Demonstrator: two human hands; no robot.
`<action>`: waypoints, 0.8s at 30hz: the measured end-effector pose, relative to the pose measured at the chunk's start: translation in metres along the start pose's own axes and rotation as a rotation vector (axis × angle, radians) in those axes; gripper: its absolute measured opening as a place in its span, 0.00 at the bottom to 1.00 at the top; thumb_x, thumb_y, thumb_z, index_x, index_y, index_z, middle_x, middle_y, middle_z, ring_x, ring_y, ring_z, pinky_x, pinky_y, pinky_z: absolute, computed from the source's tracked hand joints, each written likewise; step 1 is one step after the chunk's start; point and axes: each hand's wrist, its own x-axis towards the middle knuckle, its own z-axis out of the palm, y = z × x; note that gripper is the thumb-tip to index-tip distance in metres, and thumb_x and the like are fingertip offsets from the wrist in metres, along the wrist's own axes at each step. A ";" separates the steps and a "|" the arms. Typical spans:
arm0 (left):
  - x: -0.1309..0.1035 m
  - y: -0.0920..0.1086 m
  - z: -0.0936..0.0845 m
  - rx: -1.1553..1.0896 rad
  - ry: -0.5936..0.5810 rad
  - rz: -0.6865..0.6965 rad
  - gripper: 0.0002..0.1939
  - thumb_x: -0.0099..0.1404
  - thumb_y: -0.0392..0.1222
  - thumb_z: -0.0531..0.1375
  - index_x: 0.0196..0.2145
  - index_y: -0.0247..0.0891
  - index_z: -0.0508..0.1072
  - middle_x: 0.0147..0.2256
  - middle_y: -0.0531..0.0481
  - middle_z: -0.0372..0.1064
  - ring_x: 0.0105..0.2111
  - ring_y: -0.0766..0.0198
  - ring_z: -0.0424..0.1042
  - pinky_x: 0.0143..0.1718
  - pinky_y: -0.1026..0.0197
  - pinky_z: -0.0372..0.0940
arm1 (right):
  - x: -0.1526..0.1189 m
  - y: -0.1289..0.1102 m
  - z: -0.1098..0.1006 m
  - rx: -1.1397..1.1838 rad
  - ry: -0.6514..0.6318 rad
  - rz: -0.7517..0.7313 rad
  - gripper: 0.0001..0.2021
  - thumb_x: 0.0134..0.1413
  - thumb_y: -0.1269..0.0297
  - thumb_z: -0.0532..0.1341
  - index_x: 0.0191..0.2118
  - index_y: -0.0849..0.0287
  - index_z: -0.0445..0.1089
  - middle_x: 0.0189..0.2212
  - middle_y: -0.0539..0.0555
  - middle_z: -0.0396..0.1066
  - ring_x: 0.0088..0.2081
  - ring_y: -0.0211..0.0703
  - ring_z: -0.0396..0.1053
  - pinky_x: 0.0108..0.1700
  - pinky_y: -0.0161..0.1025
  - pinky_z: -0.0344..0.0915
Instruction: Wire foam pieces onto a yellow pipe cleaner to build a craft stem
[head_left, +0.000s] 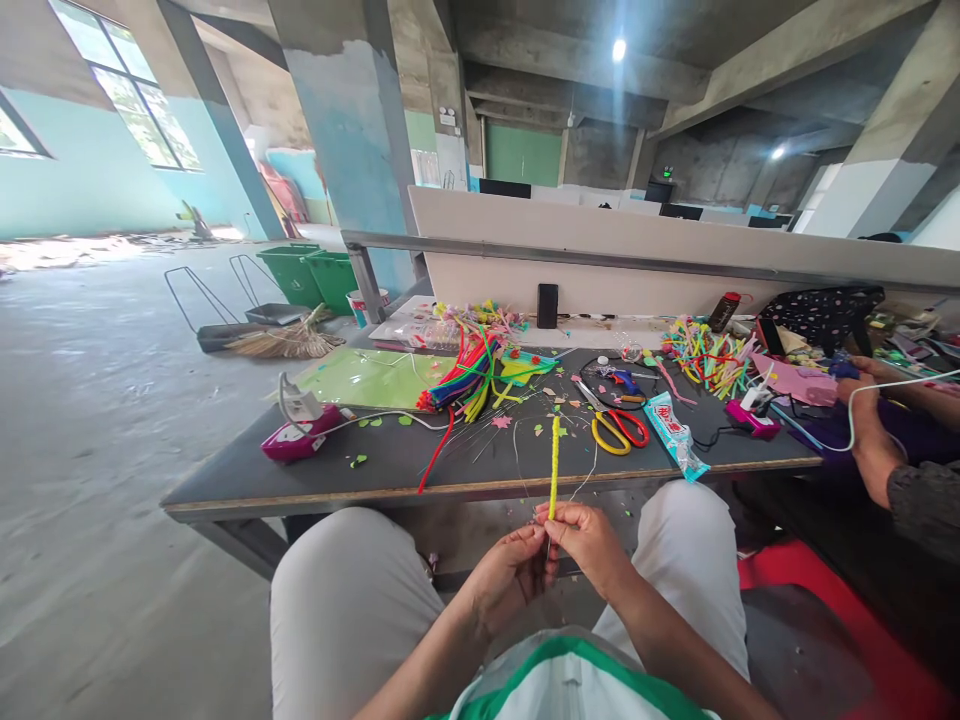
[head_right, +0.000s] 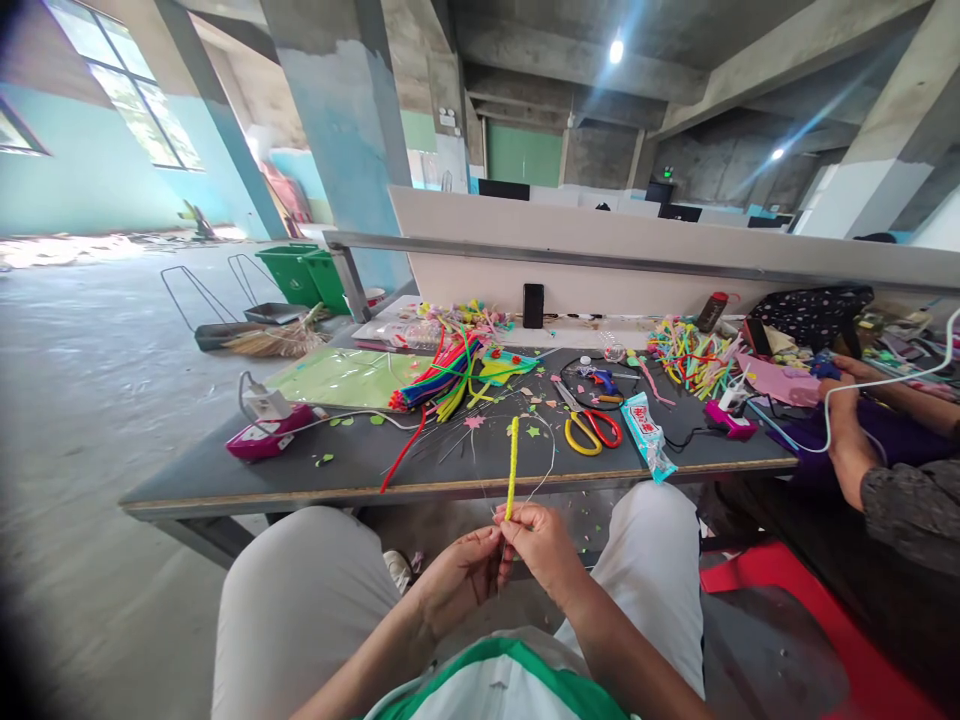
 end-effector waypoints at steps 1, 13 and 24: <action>0.000 0.000 0.001 -0.011 0.004 -0.012 0.08 0.58 0.41 0.63 0.32 0.31 0.71 0.28 0.47 0.69 0.24 0.68 0.67 0.28 0.65 0.62 | 0.000 0.000 0.000 -0.013 0.002 0.005 0.10 0.50 0.63 0.59 0.34 0.56 0.78 0.42 0.54 0.75 0.24 0.37 0.71 0.28 0.35 0.70; -0.003 0.003 0.009 0.155 0.071 0.059 0.16 0.51 0.47 0.68 0.25 0.31 0.71 0.23 0.51 0.65 0.19 0.72 0.63 0.22 0.67 0.58 | -0.004 -0.008 0.007 -0.155 -0.009 -0.009 0.14 0.47 0.72 0.55 0.33 0.55 0.78 0.42 0.53 0.76 0.30 0.41 0.74 0.35 0.38 0.71; -0.004 0.001 0.007 0.162 0.015 0.084 0.16 0.50 0.47 0.68 0.24 0.31 0.70 0.22 0.52 0.63 0.18 0.73 0.59 0.20 0.67 0.53 | -0.002 -0.015 -0.007 -0.233 -0.190 -0.064 0.16 0.50 0.71 0.56 0.43 0.56 0.76 0.49 0.55 0.72 0.50 0.50 0.69 0.53 0.48 0.64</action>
